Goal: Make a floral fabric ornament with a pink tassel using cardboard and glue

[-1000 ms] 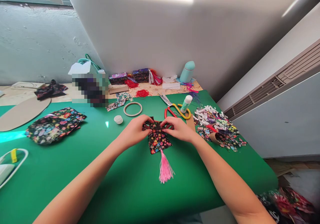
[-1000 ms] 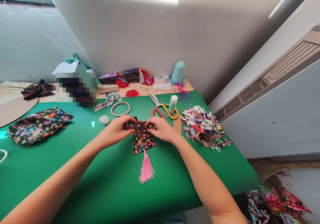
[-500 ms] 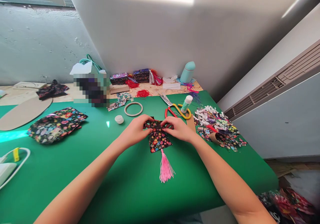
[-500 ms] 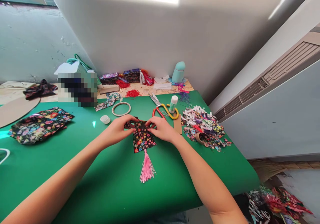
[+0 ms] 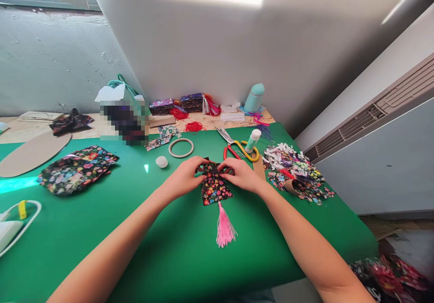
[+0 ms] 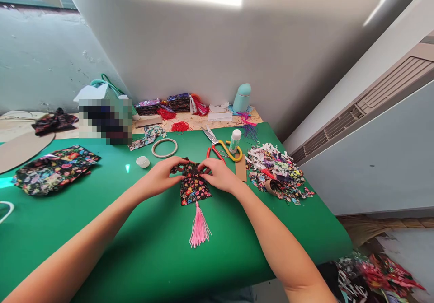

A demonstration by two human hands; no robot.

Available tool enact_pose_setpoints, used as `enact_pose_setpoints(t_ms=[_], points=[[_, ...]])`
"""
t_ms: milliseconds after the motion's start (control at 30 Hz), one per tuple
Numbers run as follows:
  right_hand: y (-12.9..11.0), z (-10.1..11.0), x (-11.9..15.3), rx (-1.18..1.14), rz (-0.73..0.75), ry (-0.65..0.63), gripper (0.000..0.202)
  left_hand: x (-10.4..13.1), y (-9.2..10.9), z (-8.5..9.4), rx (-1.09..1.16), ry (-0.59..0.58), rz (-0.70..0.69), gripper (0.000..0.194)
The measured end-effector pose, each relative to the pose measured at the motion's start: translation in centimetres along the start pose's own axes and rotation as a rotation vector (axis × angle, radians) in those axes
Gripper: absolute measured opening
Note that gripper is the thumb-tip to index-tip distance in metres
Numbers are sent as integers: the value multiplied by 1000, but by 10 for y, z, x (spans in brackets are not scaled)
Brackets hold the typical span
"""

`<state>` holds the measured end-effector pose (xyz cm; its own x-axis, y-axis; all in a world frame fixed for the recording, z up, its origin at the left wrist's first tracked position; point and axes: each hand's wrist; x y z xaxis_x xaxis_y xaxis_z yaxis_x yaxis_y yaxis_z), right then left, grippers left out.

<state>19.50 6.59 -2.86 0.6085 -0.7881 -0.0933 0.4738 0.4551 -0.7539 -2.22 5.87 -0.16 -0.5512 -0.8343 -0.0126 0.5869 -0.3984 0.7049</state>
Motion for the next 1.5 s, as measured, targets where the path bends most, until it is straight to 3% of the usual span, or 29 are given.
enact_pose_setpoints(t_ms=[533, 1500], points=[[4, -4, -2, 34, -21, -15, 20, -2, -14, -6, -59, -19, 8, 40], [0, -9, -2, 135, -37, -8, 19, -2, -14, -9, -194, -49, 9, 43]])
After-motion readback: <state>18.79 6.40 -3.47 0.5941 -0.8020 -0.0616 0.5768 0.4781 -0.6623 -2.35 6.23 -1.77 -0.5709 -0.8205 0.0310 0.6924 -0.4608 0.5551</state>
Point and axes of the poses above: each hand's wrist, its own x-axis away from the middle knuckle, its own z-axis out of the back of the hand, y = z × x, and after that the axes turned 5 degrees about -y, right-handed
